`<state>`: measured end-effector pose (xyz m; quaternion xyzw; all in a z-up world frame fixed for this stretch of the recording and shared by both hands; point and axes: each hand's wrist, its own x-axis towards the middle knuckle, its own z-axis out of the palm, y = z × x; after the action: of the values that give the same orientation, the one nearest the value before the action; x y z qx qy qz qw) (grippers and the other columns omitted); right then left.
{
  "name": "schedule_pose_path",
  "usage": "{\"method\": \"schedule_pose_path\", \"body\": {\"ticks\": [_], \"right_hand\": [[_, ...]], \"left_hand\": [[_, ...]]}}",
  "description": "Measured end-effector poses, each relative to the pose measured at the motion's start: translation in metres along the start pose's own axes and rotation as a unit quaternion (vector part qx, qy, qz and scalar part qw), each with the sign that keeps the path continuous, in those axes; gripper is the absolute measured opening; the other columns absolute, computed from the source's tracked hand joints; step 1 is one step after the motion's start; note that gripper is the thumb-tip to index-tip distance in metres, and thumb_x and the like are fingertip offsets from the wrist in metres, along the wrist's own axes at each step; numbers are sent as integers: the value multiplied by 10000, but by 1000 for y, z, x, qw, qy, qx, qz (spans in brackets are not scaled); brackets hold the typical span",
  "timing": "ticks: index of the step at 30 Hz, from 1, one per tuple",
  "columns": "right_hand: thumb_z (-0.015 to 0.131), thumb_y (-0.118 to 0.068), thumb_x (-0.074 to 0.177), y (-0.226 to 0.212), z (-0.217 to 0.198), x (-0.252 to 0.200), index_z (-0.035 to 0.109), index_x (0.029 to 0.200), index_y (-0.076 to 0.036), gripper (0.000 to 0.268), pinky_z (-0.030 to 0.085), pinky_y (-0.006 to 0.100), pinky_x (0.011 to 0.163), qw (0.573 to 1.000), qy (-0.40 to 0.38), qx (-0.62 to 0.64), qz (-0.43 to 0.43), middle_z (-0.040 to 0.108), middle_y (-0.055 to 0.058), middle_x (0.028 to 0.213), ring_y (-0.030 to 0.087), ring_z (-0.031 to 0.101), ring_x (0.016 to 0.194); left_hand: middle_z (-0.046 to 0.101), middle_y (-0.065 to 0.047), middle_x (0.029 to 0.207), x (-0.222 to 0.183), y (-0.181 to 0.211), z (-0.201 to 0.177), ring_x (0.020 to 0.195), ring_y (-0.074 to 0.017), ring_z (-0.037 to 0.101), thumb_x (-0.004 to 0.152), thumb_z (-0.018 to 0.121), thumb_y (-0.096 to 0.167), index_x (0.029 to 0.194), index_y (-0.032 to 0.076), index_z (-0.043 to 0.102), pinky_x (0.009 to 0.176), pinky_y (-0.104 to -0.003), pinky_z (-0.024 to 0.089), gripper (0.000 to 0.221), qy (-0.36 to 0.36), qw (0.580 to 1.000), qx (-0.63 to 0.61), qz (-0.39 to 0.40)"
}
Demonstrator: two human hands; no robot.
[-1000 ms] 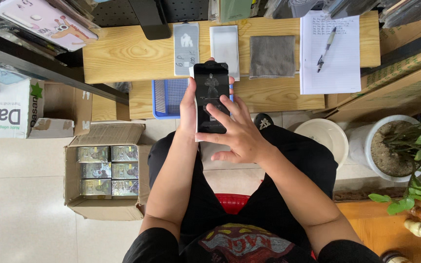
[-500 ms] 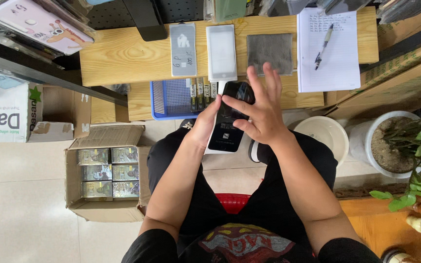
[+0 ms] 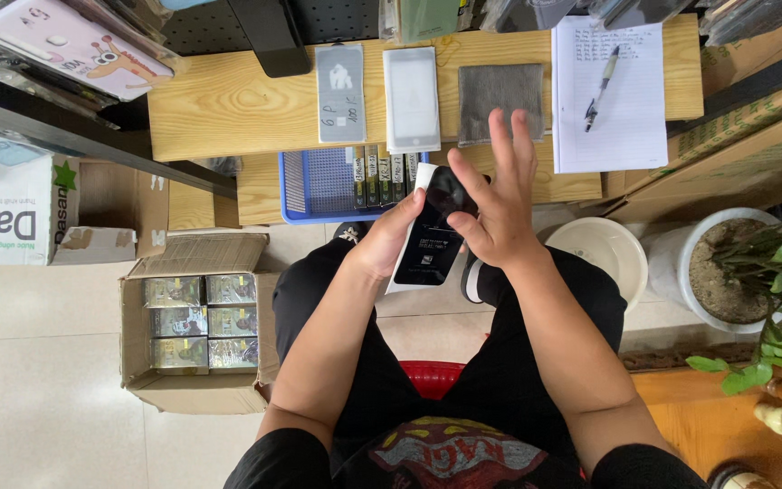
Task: The person removes phone screen protectors from their paper sleeves to check them, handling the items individually on a desk. They also remove a mobile phone from a sleeve, look at the screen, and place it back inside.
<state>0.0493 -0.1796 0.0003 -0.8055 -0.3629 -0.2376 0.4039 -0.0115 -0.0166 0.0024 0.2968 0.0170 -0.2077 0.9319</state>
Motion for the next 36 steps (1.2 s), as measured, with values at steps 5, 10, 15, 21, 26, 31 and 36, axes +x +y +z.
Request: {"method": "schedule_pose_path", "body": {"ticks": [5, 10, 15, 21, 26, 31, 36], "right_hand": [[393, -628, 974, -8, 7, -1, 527, 1452, -222, 641, 50, 641, 1145, 1000, -16, -25, -6, 138, 226, 1612, 462, -3, 1477], [376, -608, 999, -6, 4, 0, 506, 1471, -247, 608, 28, 613, 1159, 1000, -7, -5, 22, 98, 185, 1629, 435, -43, 1489], [420, -572, 1001, -4, -3, 3, 540, 1450, -219, 584, 21, 609, 1178, 999, 15, 5, 37, 110, 182, 1628, 431, -35, 1488], [419, -569, 998, -2, -5, 3, 556, 1443, -190, 600, 36, 602, 1201, 998, 28, -6, 61, 95, 155, 1635, 395, -18, 1502], [421, -562, 999, -2, -1, 3, 494, 1478, -220, 594, 43, 600, 1208, 997, 21, 32, 72, 110, 134, 1636, 378, 13, 1507], [394, -543, 1017, -6, -1, 4, 474, 1490, -200, 590, 54, 604, 1200, 997, -2, 8, 76, 131, 136, 1630, 377, 38, 1502], [396, -599, 984, -11, 2, 3, 525, 1450, -171, 646, 131, 614, 1165, 998, -15, -33, 58, 212, 170, 1596, 446, 111, 1473]], "left_hand": [[629, -163, 1009, 8, -3, -8, 949, -228, 642, 1004, 569, 350, 1279, -23, 545, 930, -449, 518, 464, -9, 1000, -1, 24], [645, -250, 1167, 8, -1, 7, 1098, -313, 645, 1014, 562, 342, 1324, -38, 532, 989, -511, 492, 492, -9, 997, -32, 67], [630, -262, 1222, 7, -25, -38, 1123, -331, 633, 1003, 547, 413, 1318, -45, 552, 993, -523, 480, 555, 15, 996, -35, 78], [695, -214, 1092, 4, 20, 20, 995, -312, 700, 1007, 530, 473, 1187, -21, 633, 869, -513, 566, 536, 23, 995, -31, 94], [690, -242, 1076, 16, 10, -5, 949, -343, 710, 1013, 516, 455, 1198, -28, 619, 805, -513, 590, 528, 52, 993, -28, 97], [702, -203, 1044, 27, 4, -28, 910, -296, 722, 1021, 526, 382, 1181, -15, 603, 762, -455, 613, 435, 116, 987, 13, 109], [724, -164, 906, 26, 14, -17, 827, -256, 737, 1021, 549, 285, 1023, 23, 650, 746, -375, 617, 282, 158, 975, 10, 153]]}}
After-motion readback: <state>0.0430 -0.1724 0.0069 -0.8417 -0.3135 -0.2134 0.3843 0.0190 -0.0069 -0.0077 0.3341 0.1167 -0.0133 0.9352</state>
